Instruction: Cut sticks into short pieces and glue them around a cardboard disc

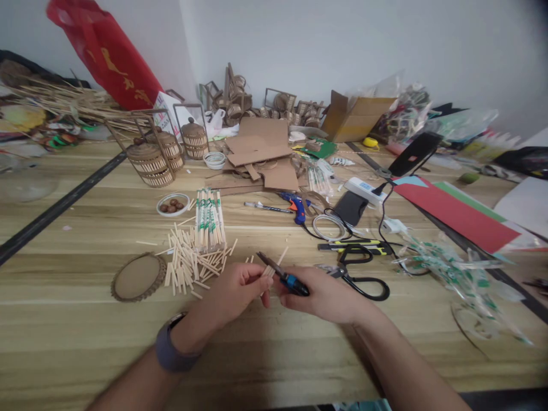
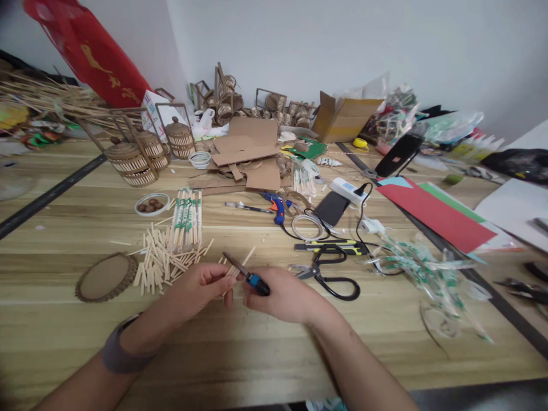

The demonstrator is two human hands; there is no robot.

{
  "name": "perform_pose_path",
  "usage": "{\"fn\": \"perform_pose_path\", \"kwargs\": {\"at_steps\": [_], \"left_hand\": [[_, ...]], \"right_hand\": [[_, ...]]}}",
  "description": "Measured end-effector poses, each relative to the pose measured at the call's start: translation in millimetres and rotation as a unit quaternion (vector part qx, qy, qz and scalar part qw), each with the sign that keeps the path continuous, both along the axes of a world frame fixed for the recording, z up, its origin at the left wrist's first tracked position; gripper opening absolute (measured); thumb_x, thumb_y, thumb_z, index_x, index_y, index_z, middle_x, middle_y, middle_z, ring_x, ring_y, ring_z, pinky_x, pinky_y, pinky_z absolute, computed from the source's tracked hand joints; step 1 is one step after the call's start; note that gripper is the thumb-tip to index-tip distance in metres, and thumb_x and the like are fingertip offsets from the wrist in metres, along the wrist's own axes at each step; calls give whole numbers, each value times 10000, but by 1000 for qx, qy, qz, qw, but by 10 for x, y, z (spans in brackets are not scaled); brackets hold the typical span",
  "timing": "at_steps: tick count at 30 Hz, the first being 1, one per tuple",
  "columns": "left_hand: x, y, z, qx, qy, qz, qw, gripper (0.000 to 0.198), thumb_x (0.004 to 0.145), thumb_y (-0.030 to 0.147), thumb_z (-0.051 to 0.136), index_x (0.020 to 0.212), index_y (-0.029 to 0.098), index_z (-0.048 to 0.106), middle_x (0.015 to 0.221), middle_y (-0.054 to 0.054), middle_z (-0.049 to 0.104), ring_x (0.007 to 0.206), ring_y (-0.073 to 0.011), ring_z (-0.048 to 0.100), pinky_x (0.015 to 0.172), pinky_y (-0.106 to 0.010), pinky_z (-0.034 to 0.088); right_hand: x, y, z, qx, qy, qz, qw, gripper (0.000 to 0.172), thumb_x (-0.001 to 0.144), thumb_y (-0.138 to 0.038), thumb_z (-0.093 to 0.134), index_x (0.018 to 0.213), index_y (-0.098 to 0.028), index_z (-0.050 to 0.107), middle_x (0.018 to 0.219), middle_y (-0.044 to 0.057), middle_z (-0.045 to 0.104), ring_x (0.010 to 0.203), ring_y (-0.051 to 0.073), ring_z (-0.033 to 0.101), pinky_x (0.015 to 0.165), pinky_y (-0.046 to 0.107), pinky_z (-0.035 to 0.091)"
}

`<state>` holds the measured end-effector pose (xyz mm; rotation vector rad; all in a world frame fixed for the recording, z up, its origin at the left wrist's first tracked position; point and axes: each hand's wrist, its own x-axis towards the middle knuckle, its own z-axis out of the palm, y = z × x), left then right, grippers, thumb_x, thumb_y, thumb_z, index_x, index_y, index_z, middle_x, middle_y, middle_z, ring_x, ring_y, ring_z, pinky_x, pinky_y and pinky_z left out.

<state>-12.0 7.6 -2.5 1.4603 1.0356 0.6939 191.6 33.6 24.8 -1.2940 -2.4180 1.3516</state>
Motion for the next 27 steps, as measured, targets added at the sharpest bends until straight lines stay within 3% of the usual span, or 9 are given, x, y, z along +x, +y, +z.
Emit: {"fn": "perform_pose_path", "kwargs": {"at_steps": [3,10,14,19,27], "left_hand": [[-10,-3,-13,5,27,1,1000,389,873,431,495,610,177,627,638,-3,596,656,-167,521,648,-263,363],[-52,14,-2,20,48,-4,999,437,889,493,471,607,190,614,631,-10,605,669,-184,544,657,-267,384],[-66,4,53,41,62,-6,997,440,918,459,431,609,188,588,658,-9,608,657,-170,535,647,-263,378],[-49,-28,84,23,57,-1,998,395,937,450,390,688,197,562,604,13,588,607,-158,530,651,-263,394],[-16,-45,61,5,39,-16,999,389,945,497,362,797,198,562,571,33,531,564,-149,493,620,-262,394]], "right_hand": [[-22,-15,-18,22,-2,-4,1000,45,762,-182,557,769,-181,601,685,-27,551,627,126,476,583,218,358],[-75,-62,-90,81,-7,-34,996,126,821,-236,526,739,-183,605,643,-25,521,605,126,456,567,227,322],[-95,-52,-98,49,20,-39,998,134,827,-249,515,773,-174,613,668,-22,526,631,129,464,589,229,338],[-56,-17,-31,-12,68,-23,997,196,815,-279,549,950,-164,632,828,8,596,768,159,518,711,251,396],[-22,-12,5,-17,48,-24,998,165,807,-281,553,915,-179,626,786,-6,585,742,156,510,696,246,399]]}}
